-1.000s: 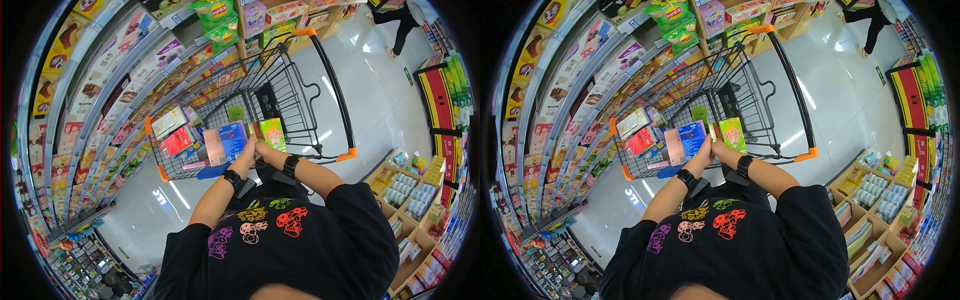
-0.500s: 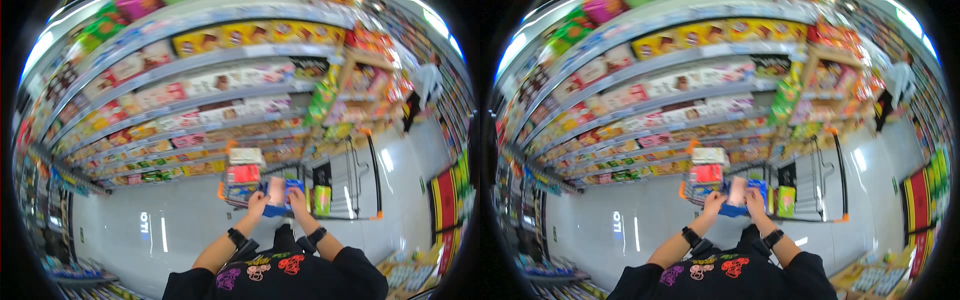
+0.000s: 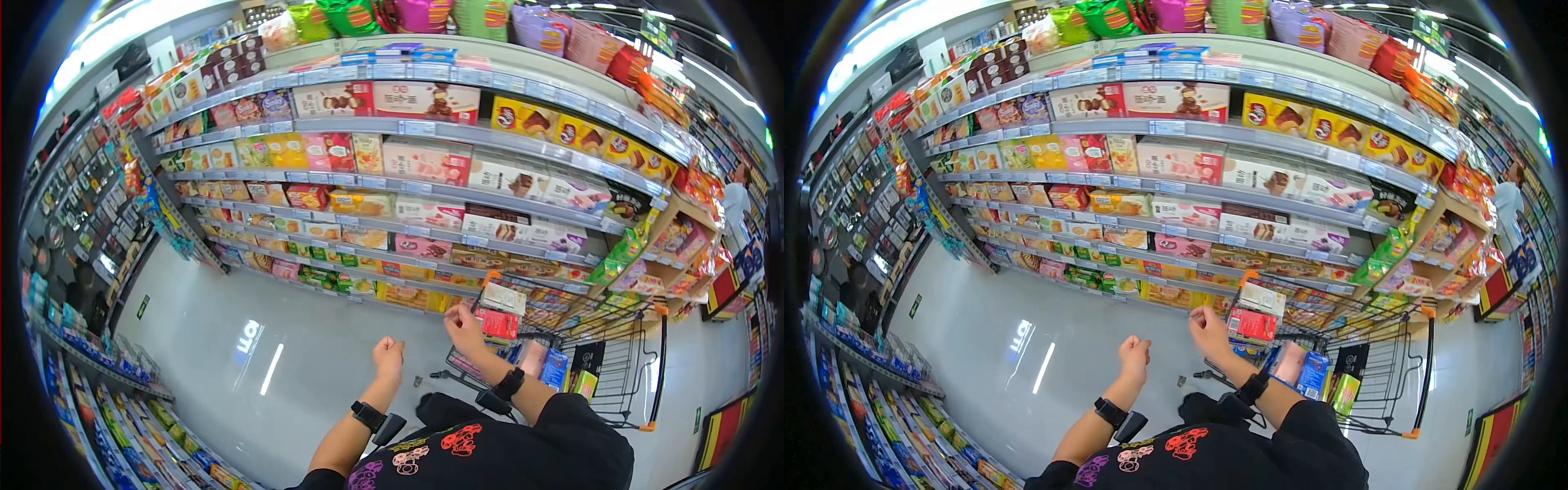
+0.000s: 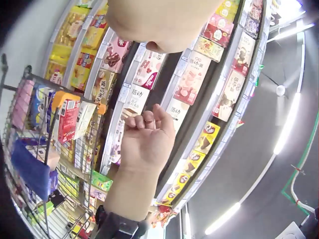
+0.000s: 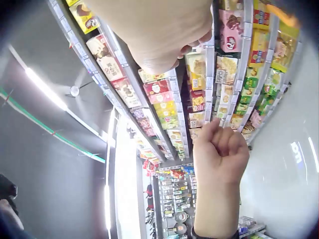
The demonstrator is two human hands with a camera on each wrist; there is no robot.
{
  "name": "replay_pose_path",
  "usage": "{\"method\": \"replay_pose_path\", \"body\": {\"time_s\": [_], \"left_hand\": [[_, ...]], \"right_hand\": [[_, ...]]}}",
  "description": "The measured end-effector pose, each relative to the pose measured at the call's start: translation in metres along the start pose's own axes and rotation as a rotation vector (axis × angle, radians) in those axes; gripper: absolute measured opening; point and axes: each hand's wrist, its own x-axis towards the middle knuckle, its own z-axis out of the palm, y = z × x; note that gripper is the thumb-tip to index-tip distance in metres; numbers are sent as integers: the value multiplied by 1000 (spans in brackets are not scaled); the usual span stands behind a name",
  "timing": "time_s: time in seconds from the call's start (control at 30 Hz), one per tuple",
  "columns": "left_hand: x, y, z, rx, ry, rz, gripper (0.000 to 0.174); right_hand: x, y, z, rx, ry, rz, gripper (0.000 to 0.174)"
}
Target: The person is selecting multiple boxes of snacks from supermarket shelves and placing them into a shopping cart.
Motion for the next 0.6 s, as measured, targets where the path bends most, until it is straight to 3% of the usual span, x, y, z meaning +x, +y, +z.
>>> {"method": "replay_pose_path", "body": {"time_s": [0.17,0.27,0.37,0.53,0.6], "left_hand": [[65,40,2,57,-55,98,35],[117,70,14,125,-108,247,35],[167,115,34,305,-170,338,36],[238,188,73,563,-256,726,33],[253,222,92,638,-294,891,32]], "right_hand": [[77,-47,-3,3,-15,-80,11],[128,-59,-13,29,11,-154,8],[187,-72,-28,33,39,-179,9],[257,-116,-45,38,66,-178,11],[277,-141,-44,24,69,-324,11]]}}
